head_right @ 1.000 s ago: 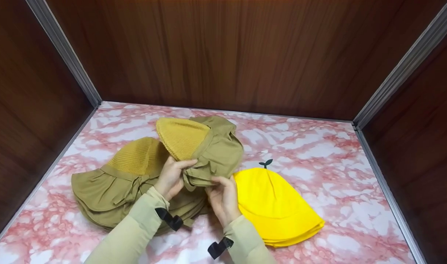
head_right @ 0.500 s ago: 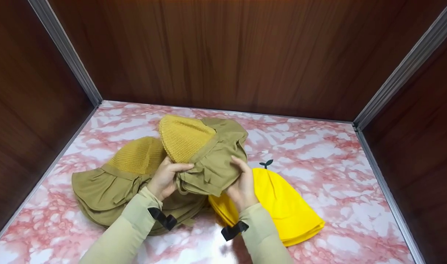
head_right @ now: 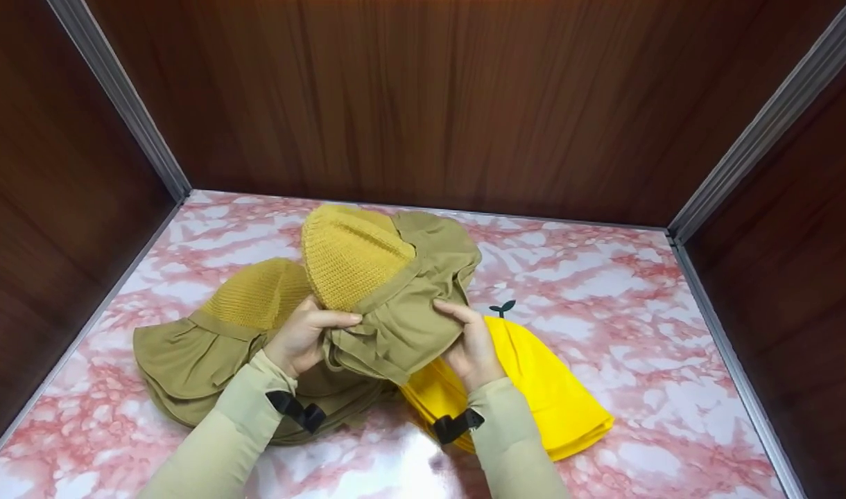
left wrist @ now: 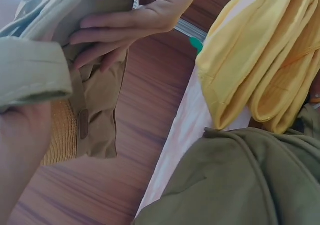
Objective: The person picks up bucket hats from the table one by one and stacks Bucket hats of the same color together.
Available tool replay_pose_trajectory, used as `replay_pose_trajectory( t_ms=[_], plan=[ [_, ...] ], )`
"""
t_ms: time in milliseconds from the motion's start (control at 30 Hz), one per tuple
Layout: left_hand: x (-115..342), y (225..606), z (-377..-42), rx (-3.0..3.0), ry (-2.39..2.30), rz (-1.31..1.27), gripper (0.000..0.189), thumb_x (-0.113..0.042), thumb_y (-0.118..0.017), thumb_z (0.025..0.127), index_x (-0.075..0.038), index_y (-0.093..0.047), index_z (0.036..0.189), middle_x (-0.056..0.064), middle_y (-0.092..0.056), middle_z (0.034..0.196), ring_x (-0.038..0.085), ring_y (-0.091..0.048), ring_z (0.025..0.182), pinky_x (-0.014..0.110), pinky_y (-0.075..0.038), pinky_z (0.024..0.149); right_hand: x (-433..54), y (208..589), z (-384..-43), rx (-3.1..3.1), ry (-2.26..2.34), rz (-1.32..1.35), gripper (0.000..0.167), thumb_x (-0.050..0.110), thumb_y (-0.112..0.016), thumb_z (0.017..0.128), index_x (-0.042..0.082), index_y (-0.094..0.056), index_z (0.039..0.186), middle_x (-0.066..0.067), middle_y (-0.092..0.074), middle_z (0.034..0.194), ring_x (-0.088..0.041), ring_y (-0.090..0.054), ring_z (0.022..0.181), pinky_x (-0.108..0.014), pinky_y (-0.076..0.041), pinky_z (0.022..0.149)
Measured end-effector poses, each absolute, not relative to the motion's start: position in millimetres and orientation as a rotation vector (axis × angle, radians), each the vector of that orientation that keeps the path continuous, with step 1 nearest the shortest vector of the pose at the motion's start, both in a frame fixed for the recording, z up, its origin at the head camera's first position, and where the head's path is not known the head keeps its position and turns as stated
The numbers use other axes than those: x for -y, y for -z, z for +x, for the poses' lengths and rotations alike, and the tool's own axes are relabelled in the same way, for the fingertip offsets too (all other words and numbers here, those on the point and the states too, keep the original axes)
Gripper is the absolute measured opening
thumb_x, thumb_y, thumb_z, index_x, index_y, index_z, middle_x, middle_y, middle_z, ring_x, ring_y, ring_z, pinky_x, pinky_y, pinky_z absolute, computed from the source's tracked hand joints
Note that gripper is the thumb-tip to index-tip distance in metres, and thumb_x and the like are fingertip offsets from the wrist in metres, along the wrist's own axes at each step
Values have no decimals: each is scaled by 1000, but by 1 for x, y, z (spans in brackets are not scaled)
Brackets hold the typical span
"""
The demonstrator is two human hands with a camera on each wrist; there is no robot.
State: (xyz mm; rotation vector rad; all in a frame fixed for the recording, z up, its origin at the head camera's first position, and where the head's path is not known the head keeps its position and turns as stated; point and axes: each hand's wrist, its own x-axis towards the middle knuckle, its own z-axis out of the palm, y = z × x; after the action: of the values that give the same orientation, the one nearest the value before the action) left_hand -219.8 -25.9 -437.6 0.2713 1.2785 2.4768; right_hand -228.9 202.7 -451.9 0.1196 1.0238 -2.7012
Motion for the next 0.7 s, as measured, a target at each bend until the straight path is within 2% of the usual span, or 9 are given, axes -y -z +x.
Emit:
replay_pose_trajectory(
  t_ms=[200, 400, 600, 700],
  plan=[
    [30, 436, -218, -1203, -2483, 321, 33, 13, -57, 86, -4, -53, 115, 6, -69, 103, 16, -70, 88, 27, -60, 80, -199, 449, -227, -1136, 2684, 176, 20, -3, -40, 99, 4, -58, 104, -5, -63, 103, -16, -67, 88, -25, -56, 80],
    [30, 441, -215, -1055, -2541, 337, 33, 2, -51, 94, -6, -43, 125, 6, -69, 104, 16, -73, 87, 29, -61, 80, -194, 447, -225, -1092, 2745, 145, 23, -8, -43, 97, 5, -59, 108, -5, -64, 104, -17, -67, 90, -27, -58, 81],
    [27, 445, -215, -909, -2626, 315, 53, -2, -47, 98, -9, -27, 146, 4, -67, 117, 15, -71, 97, 29, -59, 87, -188, 449, -222, -992, 2861, 124, 34, -13, -46, 95, 8, -50, 121, -5, -64, 109, -18, -68, 97, -29, -59, 84],
    [25, 446, -214, -865, -2668, 217, 65, -1, -50, 97, -12, -20, 154, 0, -67, 114, 13, -71, 97, 27, -58, 88, -185, 449, -221, -976, 2885, 151, 38, -13, -43, 96, 10, -42, 127, -4, -62, 112, -18, -67, 100, -29, -58, 86]
  ],
)
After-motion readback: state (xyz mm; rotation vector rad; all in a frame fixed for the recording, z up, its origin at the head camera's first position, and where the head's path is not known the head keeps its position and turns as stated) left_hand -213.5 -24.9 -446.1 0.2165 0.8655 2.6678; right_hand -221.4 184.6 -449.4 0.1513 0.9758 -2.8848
